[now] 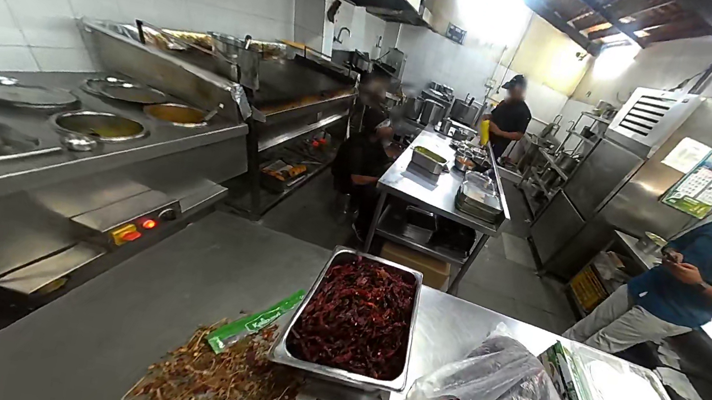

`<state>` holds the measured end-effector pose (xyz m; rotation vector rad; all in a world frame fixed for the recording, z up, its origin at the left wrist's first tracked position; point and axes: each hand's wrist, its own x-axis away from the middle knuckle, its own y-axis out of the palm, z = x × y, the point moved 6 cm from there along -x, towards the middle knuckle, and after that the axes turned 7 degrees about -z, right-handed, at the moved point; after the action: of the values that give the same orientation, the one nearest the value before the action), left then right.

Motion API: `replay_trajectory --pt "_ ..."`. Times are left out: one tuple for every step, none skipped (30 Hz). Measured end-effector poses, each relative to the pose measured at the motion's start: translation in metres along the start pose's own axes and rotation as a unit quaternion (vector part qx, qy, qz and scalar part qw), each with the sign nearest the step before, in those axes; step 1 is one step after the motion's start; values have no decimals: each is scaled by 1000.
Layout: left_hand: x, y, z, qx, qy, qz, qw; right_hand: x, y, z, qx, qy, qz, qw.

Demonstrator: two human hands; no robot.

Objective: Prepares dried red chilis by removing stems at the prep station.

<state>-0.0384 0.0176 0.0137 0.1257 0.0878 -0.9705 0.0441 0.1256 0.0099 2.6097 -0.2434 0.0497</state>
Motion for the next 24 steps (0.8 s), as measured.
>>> replay_trajectory --pt "-4 -7 0 -73 -27 5 997 -1 -6 0 51 7 9 999" --pt "-9 -16 0 -150 -57 -1 987 0 -11 2 102 24 15 994" --pt "-16 -24 0 -220 -87 -19 971 2 -16 7 151 53 10 987" --pt "-22 -33 2 -282 -126 -46 950 6 -21 14 205 89 -3 975" --pt "-31 -42 8 -335 -165 -73 925 10 -24 22 267 122 -20 956" --pt "-40 -50 17 -378 -189 -91 902 13 -26 29 334 153 -42 929" --pt "-50 -56 27 -410 -186 -92 888 16 -26 36 400 178 -62 897" --pt "-59 -60 36 -435 -152 -78 884 20 -24 42 455 192 -80 866" --pt "-67 -61 48 -454 -98 -55 884 23 -20 47 494 197 -95 842" --pt "-72 -62 60 -476 -40 -28 878 26 -16 52 514 196 -106 829" --pt "-76 -63 71 -498 3 -4 867 27 -11 56 523 188 -115 823" --pt "-78 -65 78 -509 37 21 860 27 -6 59 526 180 -122 822" --pt "-79 -67 80 -503 65 47 860 28 -3 61 524 170 -129 825" --pt "-75 -67 80 -484 82 65 869 29 0 62 515 158 -133 832" --pt "-66 -63 78 -456 87 68 883 30 2 62 500 149 -136 842" --pt "-54 -56 74 -426 85 55 899 32 4 61 483 145 -137 853" --pt "-46 -48 65 -397 82 36 914 33 5 59 470 144 -133 861" --pt "-40 -40 52 -376 72 9 924 35 4 56 468 145 -127 863" --pt "-37 -31 36 -365 57 -22 929 37 1 53 476 145 -116 860" --pt "-35 -22 18 -367 37 -59 928 39 -4 50 488 148 -101 854" --pt "-33 -13 -1 -378 13 -100 921 43 -12 47 499 155 -84 848" --pt "-30 -4 -20 -394 -12 -142 908 48 -21 45 507 165 -66 843" --pt "-26 3 -36 -415 -29 -181 891 52 -32 43 510 178 -49 840" --pt "-22 8 -49 -437 -39 -209 874 57 -42 41 510 192 -34 838"
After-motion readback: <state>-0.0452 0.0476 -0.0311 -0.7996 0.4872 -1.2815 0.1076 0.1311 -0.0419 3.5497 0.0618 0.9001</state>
